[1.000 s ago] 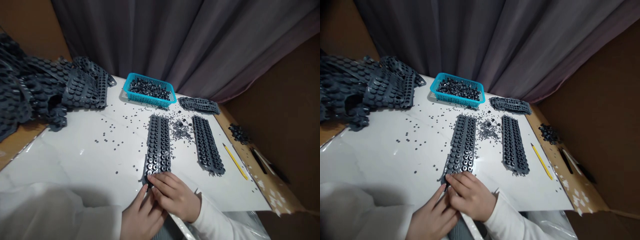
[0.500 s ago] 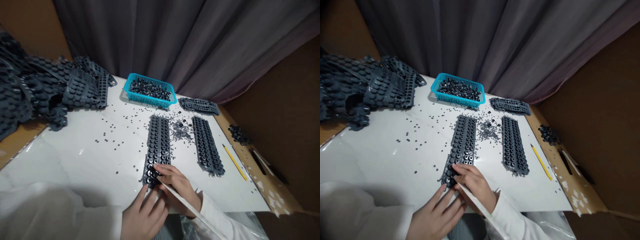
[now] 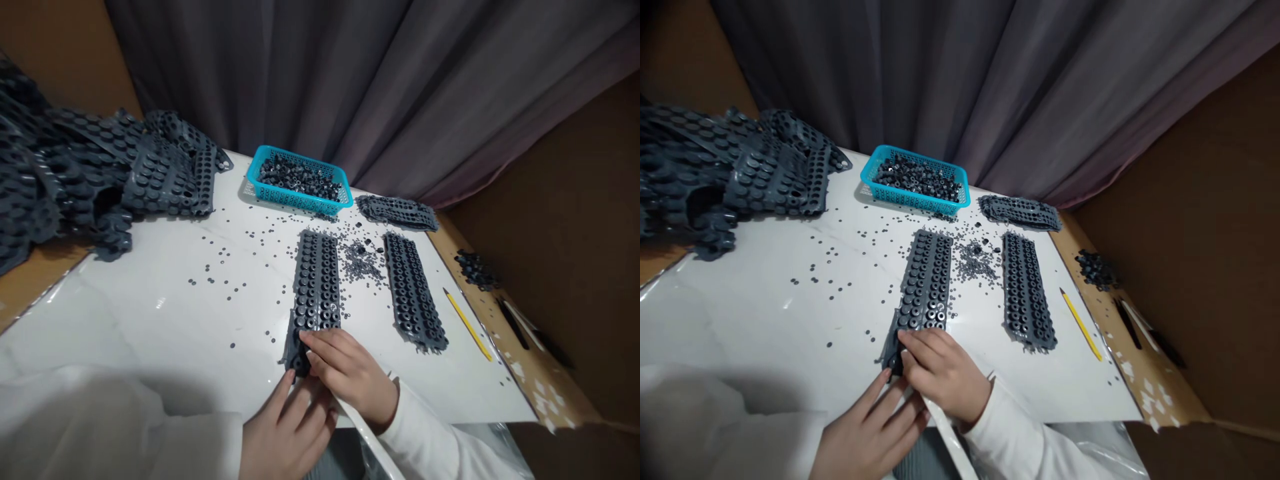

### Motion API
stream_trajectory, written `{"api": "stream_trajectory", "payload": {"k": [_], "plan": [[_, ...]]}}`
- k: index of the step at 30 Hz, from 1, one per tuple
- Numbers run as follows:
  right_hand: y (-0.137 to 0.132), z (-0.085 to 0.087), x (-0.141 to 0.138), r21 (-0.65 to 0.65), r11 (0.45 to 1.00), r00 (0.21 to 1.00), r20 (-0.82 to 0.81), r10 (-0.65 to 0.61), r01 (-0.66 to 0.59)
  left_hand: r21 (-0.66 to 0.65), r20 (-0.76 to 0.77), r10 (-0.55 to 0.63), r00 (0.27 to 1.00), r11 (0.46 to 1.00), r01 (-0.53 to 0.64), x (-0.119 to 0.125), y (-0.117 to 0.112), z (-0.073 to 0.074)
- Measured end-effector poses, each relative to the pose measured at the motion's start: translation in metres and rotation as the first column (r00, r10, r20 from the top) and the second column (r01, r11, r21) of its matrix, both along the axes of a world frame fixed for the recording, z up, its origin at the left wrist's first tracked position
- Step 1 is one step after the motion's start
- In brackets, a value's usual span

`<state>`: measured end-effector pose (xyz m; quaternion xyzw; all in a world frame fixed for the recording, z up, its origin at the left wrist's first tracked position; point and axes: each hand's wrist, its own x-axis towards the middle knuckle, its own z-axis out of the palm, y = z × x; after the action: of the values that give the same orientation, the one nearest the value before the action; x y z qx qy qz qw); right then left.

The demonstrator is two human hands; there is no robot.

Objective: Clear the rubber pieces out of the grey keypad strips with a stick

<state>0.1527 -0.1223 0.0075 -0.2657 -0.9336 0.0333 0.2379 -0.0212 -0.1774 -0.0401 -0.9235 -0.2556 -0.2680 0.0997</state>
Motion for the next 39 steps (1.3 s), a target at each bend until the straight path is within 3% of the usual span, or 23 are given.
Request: {"api": "stream_trajectory", "payload": {"k": [3,6,9,12,16,21,24,28,32,39], "plan": [[0.004,0.002,0.001,-0.005,0.997,0.996,-0.045,-0.082,0.082,-0.002,-0.009,0.002,1.0,1.0,-0.002,0.0,0.0,0.001],[0.006,0.0,0.003,-0.19,0.969,0.968,-0.163,-0.192,0.16,0.013,-0.024,0.003,1.0,1.0,-0.003,0.0,0.001,0.002],[0.005,-0.003,0.003,-0.364,0.925,0.954,-0.22,-0.204,0.114,0.022,-0.028,0.002,1.0,1.0,-0.001,-0.001,0.002,0.002],[0.003,-0.005,0.002,-0.402,0.913,0.963,-0.209,-0.168,0.072,0.018,-0.04,-0.002,0.999,1.0,0.003,-0.002,0.003,0.002],[0.004,-0.005,0.0,-0.353,0.933,0.97,-0.189,-0.152,0.077,0.029,-0.05,-0.005,0.999,1.0,0.007,-0.002,0.003,0.001],[0.009,-0.001,-0.002,-0.082,0.995,0.995,-0.076,-0.059,0.053,0.028,-0.029,-0.003,1.0,1.0,0.004,-0.001,0.003,0.002],[0.013,0.001,-0.001,-0.022,0.993,0.99,-0.076,-0.119,0.118,0.033,-0.034,-0.01,0.999,0.999,0.011,-0.001,0.003,0.002],[0.015,0.004,-0.001,-0.244,0.928,0.914,-0.226,-0.338,0.283,0.043,-0.052,-0.014,0.999,0.999,0.016,-0.003,0.003,0.002],[0.012,0.006,-0.004,-0.469,0.867,0.906,-0.273,-0.323,0.168,0.043,-0.054,-0.005,0.999,0.999,0.007,-0.004,0.002,0.001],[0.012,-0.001,-0.004,-0.474,0.87,0.926,-0.252,-0.28,0.134,0.032,-0.06,0.005,0.998,0.999,-0.003,-0.003,0.003,0.003]]}}
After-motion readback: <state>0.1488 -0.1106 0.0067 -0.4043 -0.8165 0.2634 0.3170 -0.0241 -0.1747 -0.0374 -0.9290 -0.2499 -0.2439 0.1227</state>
